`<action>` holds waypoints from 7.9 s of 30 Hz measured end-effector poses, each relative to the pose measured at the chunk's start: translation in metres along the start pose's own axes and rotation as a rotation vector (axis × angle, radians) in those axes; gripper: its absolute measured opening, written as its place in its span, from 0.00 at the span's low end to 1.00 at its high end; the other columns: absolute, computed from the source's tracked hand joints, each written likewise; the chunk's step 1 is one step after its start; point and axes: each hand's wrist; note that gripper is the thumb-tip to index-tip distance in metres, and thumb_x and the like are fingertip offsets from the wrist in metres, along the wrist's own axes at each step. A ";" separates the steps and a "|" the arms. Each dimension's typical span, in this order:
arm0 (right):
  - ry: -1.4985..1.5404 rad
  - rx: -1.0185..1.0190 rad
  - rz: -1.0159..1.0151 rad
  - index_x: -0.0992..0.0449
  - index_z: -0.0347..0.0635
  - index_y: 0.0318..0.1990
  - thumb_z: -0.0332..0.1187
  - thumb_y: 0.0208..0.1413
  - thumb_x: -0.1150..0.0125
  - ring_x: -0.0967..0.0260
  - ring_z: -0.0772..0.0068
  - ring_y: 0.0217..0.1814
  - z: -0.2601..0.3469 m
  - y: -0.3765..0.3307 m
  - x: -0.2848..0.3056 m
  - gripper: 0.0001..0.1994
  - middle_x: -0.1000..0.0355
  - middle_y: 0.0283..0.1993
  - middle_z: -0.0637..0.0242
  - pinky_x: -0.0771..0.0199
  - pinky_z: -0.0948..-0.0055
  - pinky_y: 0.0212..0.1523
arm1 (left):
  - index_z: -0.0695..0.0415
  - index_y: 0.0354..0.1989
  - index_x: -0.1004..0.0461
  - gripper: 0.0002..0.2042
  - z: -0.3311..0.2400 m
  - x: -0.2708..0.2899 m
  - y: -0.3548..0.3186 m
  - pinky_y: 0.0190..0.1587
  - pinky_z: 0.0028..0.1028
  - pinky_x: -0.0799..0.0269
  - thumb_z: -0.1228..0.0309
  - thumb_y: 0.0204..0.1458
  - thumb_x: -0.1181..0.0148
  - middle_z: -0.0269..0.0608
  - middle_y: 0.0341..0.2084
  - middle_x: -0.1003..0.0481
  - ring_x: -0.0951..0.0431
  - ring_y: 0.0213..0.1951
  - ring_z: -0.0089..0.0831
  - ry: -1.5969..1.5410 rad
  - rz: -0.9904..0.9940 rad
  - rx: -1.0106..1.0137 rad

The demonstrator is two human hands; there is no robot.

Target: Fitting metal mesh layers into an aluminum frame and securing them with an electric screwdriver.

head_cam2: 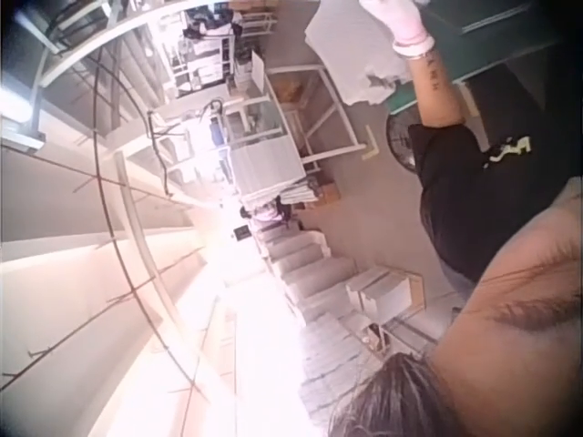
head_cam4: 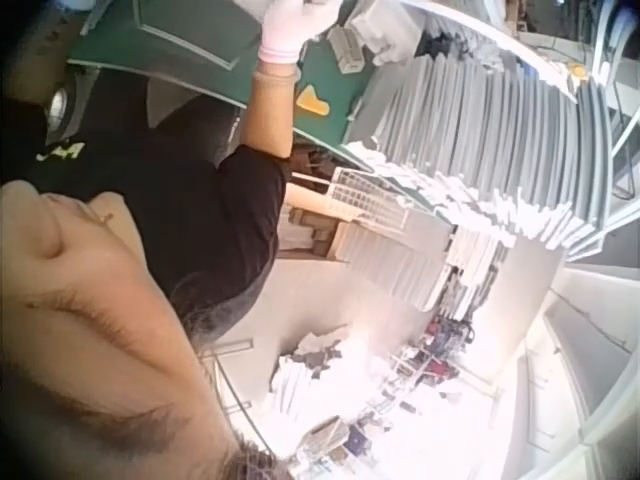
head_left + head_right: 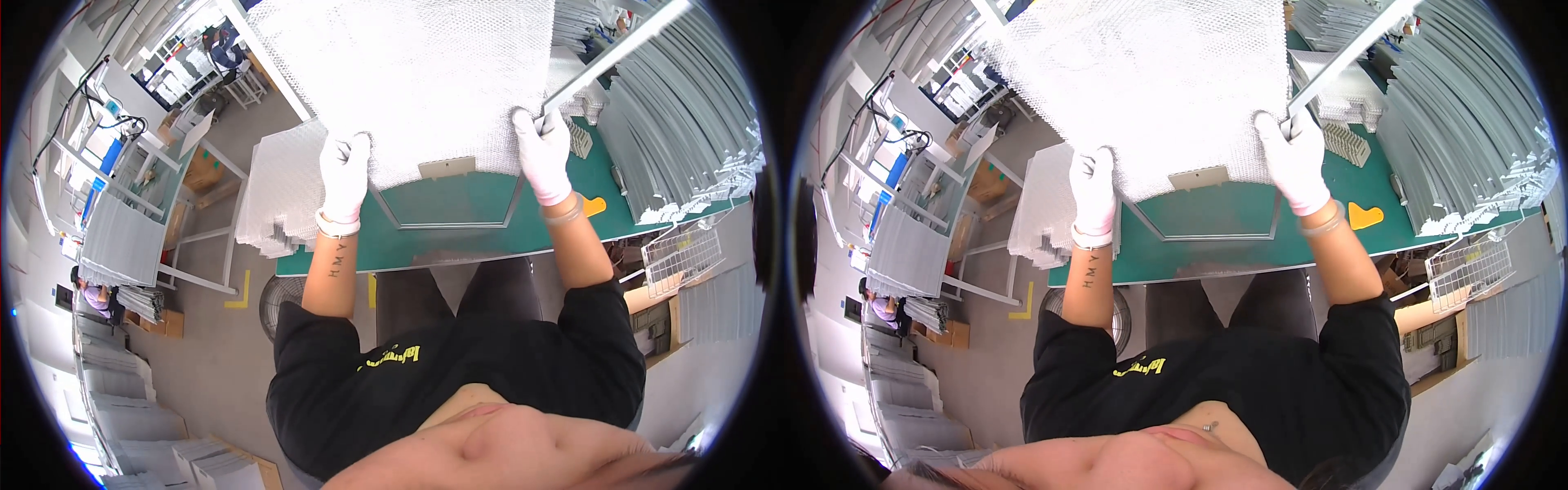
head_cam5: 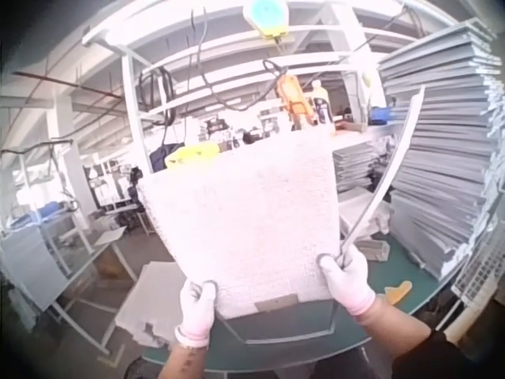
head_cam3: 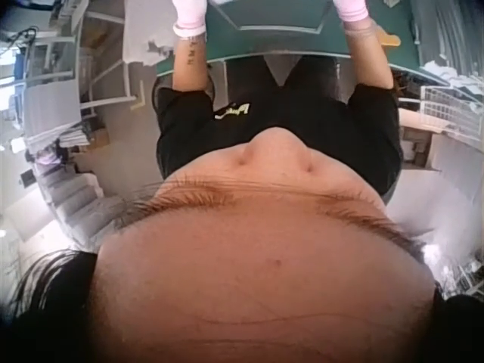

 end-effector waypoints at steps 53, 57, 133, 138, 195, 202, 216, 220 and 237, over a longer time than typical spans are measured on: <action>-0.017 0.085 0.039 0.29 0.39 0.30 0.28 0.58 0.38 0.47 0.90 0.26 -0.036 -0.007 0.017 0.07 0.38 0.23 0.80 0.44 0.83 0.27 | 0.64 0.46 0.26 0.11 0.025 0.002 -0.021 0.38 0.20 0.30 0.78 0.55 0.39 0.34 0.36 0.23 0.27 0.35 0.17 0.063 -0.022 -0.092; -0.032 0.049 -0.001 0.26 0.37 0.33 0.26 0.57 0.37 0.45 0.88 0.27 -0.037 -0.004 0.018 0.04 0.36 0.25 0.79 0.41 0.83 0.29 | 0.64 0.46 0.26 0.12 0.023 0.003 -0.022 0.40 0.21 0.29 0.77 0.54 0.38 0.33 0.36 0.23 0.25 0.36 0.18 -0.060 -0.044 0.014; 0.411 -0.821 0.866 0.34 0.29 0.56 0.26 0.57 0.38 0.29 0.79 0.45 -0.030 -0.180 0.006 0.21 0.27 0.47 0.64 0.25 0.76 0.44 | 0.55 0.36 0.27 0.33 0.069 -0.065 -0.030 0.65 0.45 0.44 0.43 0.66 0.78 0.37 0.33 0.27 0.28 0.48 0.34 -1.597 0.860 0.076; 0.407 -0.735 0.790 0.37 0.30 0.58 0.26 0.58 0.39 0.30 0.79 0.43 -0.030 -0.188 -0.001 0.22 0.27 0.47 0.64 0.25 0.76 0.38 | 0.55 0.35 0.27 0.33 0.068 -0.062 -0.029 0.65 0.45 0.44 0.43 0.66 0.79 0.37 0.33 0.27 0.28 0.47 0.34 -1.594 0.865 0.061; -0.379 -0.226 0.735 0.34 0.32 0.41 0.38 0.68 0.54 0.37 0.67 0.28 -0.037 -0.094 0.047 0.14 0.37 0.25 0.61 0.34 0.67 0.35 | 0.67 0.66 0.44 0.23 0.014 0.032 -0.171 0.61 0.27 0.39 0.77 0.62 0.51 0.43 0.58 0.33 0.32 0.56 0.28 -0.038 -0.168 0.478; -0.435 -0.317 0.530 0.34 0.33 0.46 0.37 0.67 0.55 0.33 0.48 0.35 -0.047 -0.116 0.043 0.13 0.33 0.32 0.48 0.32 0.61 0.40 | 0.66 0.66 0.44 0.24 0.016 0.027 -0.158 0.62 0.27 0.39 0.81 0.59 0.52 0.42 0.57 0.32 0.32 0.55 0.26 -0.116 -0.159 0.581; -0.434 -0.241 0.333 0.32 0.34 0.42 0.37 0.68 0.54 0.32 0.53 0.33 -0.055 -0.105 0.036 0.13 0.33 0.30 0.50 0.31 0.64 0.38 | 0.70 0.60 0.41 0.21 0.007 0.018 -0.157 0.54 0.23 0.35 0.79 0.58 0.47 0.42 0.50 0.31 0.31 0.47 0.23 0.057 -0.070 0.657; -0.164 -0.384 0.405 0.31 0.32 0.51 0.37 0.68 0.54 0.32 0.71 0.43 -0.066 -0.099 0.041 0.16 0.30 0.38 0.59 0.34 0.71 0.49 | 0.70 0.60 0.42 0.22 0.004 0.017 -0.160 0.56 0.25 0.36 0.80 0.58 0.49 0.43 0.50 0.31 0.31 0.49 0.25 0.020 -0.036 0.638; -0.218 0.065 0.168 0.33 0.35 0.59 0.38 0.67 0.57 0.30 0.45 0.56 -0.059 -0.009 -0.050 0.19 0.28 0.52 0.43 0.32 0.62 0.57 | 0.71 0.67 0.54 0.32 -0.047 -0.033 -0.148 0.63 0.28 0.46 0.84 0.55 0.46 0.46 0.59 0.40 0.39 0.58 0.28 0.126 0.038 0.060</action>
Point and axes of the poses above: each hand's wrist, its own y-axis towards the middle knuckle, its own x-axis out of the back of the hand, z = x × y
